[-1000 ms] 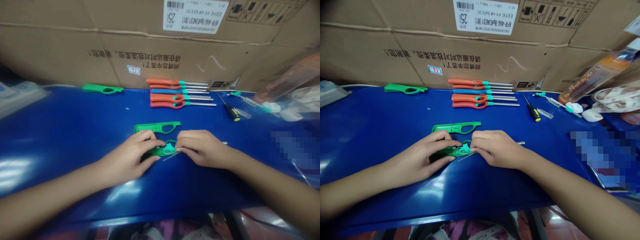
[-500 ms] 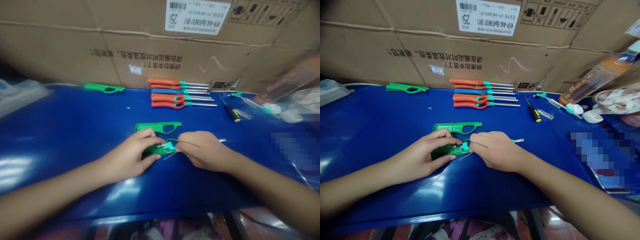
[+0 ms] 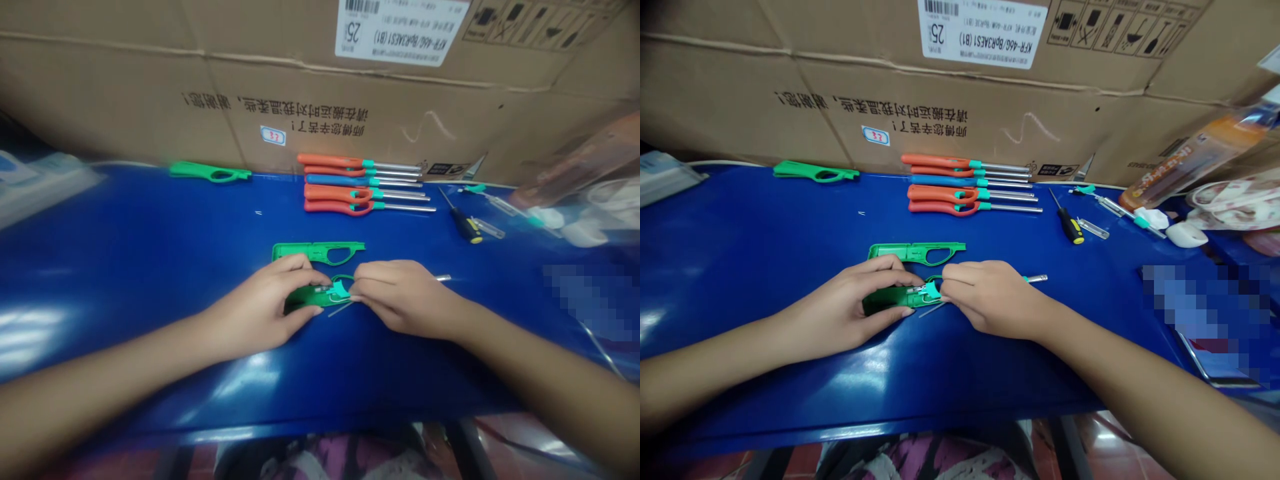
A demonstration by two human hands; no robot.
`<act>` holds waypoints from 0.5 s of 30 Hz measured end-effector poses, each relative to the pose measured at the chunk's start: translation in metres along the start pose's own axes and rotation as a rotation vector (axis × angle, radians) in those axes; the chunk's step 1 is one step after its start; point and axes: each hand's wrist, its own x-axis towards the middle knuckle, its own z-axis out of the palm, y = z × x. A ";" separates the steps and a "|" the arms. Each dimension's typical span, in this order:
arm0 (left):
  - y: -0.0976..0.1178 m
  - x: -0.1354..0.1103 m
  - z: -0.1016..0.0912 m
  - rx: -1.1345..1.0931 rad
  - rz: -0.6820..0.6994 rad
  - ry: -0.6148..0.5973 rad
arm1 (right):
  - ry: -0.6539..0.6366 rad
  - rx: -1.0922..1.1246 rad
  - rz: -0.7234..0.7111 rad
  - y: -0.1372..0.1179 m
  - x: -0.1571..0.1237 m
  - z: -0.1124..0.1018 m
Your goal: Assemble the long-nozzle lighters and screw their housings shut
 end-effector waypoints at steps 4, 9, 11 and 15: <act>0.001 -0.002 0.000 0.042 0.031 0.017 | -0.043 0.044 0.042 -0.001 0.001 -0.002; 0.002 -0.002 -0.001 0.219 0.154 -0.038 | -0.069 -0.011 0.088 -0.006 0.002 -0.006; 0.003 -0.002 -0.001 0.316 0.194 -0.058 | -0.080 -0.015 0.105 -0.009 0.002 -0.008; 0.007 -0.002 -0.002 0.463 0.234 -0.091 | -0.086 0.104 0.181 -0.013 0.002 -0.011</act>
